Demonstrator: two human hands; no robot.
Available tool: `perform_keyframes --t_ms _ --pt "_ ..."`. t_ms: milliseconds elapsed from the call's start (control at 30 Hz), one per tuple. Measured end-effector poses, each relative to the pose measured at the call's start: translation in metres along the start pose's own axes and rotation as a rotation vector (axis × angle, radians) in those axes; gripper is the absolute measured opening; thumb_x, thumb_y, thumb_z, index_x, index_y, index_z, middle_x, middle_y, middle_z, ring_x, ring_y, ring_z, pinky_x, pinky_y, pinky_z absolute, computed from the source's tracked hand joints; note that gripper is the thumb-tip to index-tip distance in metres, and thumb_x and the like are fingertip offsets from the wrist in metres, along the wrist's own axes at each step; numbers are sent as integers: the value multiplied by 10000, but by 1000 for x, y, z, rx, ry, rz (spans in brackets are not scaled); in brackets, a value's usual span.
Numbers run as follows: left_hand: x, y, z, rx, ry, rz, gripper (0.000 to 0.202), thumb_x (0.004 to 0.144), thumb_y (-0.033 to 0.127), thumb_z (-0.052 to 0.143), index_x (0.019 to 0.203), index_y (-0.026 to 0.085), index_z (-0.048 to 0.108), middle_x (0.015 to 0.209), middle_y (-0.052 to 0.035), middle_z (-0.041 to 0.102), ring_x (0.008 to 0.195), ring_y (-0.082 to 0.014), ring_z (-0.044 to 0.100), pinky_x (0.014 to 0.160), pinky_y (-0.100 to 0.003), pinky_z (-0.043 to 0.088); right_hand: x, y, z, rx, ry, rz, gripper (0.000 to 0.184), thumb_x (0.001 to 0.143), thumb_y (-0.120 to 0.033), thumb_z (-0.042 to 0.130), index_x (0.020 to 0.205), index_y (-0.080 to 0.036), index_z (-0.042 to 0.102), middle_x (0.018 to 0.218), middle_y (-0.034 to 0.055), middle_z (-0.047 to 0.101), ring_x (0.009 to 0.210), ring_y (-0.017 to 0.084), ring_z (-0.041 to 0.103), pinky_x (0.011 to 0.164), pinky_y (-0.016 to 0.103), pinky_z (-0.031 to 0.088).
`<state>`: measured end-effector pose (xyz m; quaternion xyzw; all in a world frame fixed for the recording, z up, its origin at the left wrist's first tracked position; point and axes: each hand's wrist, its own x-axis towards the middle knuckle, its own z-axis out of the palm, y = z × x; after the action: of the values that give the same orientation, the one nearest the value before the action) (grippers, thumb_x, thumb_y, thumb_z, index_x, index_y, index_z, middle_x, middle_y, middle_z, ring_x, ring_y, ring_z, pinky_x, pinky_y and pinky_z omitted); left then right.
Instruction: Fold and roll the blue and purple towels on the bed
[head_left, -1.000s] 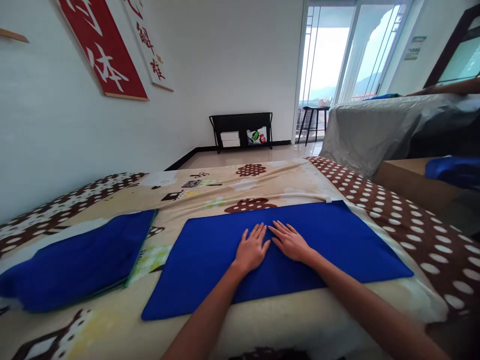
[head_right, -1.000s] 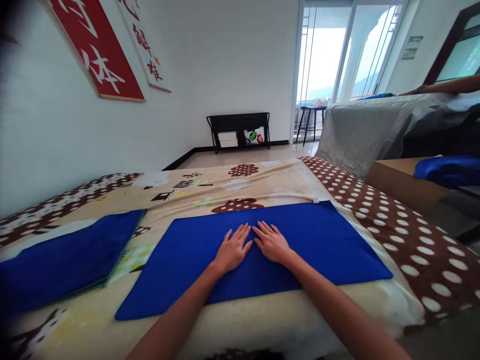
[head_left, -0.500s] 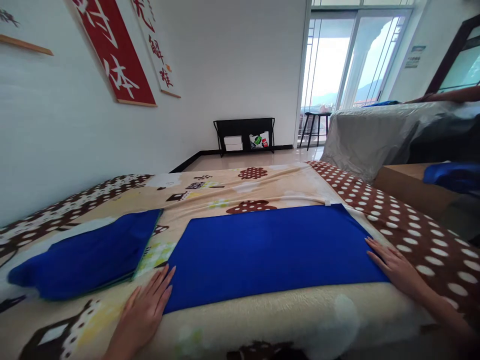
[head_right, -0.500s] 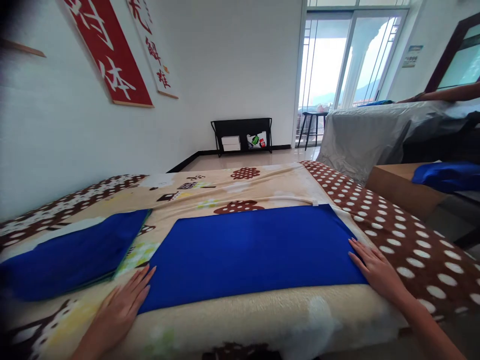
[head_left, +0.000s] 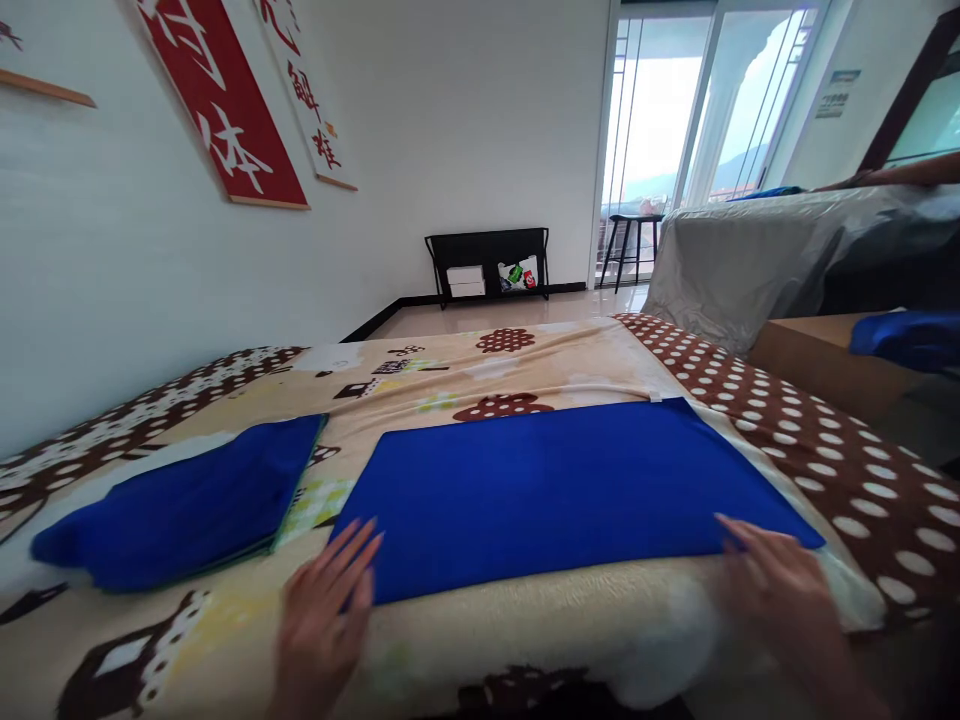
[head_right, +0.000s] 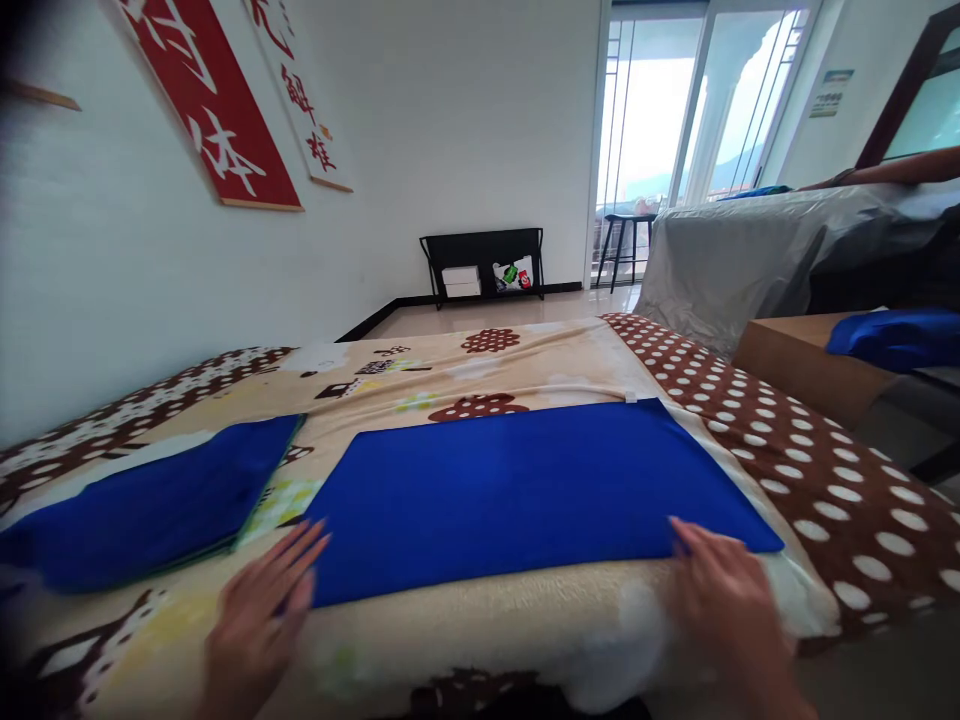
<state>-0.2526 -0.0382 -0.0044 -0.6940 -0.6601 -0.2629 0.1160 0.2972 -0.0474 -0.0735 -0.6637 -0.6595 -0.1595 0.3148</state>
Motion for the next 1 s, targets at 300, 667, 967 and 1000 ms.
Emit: perform_keyframes --t_ms 300,667,967,1000 --pt "242 174 142 -183 -368 220 264 938 365 585 1080 173 697 1190 -99 663 1163 -238 589 1028 -448 465 -9 -162 66 83 -129 -452 469 841 -146 428 1192 -313 691 637 51 679 508 208 625 490 332 443" --pt "265 181 209 -318 -417 136 379 931 375 622 1243 162 592 1285 -106 595 1148 -250 596 972 -491 514 27 -178 37 252 262 -542 339 922 -3 382 963 -91 707 507 -26 543 405 88 518 484 270 352" --pt "298 146 103 -764 -261 -9 274 908 402 615 991 142 621 957 -58 650 873 -173 618 809 -356 527 70 -175 -41 555 358 -369 229 919 -106 567 1056 -198 726 649 -33 692 474 62 588 558 193 481" --pt "301 137 81 -832 -241 -20 272 883 413 623 939 148 607 893 -49 639 827 -163 605 772 -330 515 79 -169 -57 550 355 -316 208 918 -149 584 1032 -224 741 666 -34 705 462 63 579 543 194 484"
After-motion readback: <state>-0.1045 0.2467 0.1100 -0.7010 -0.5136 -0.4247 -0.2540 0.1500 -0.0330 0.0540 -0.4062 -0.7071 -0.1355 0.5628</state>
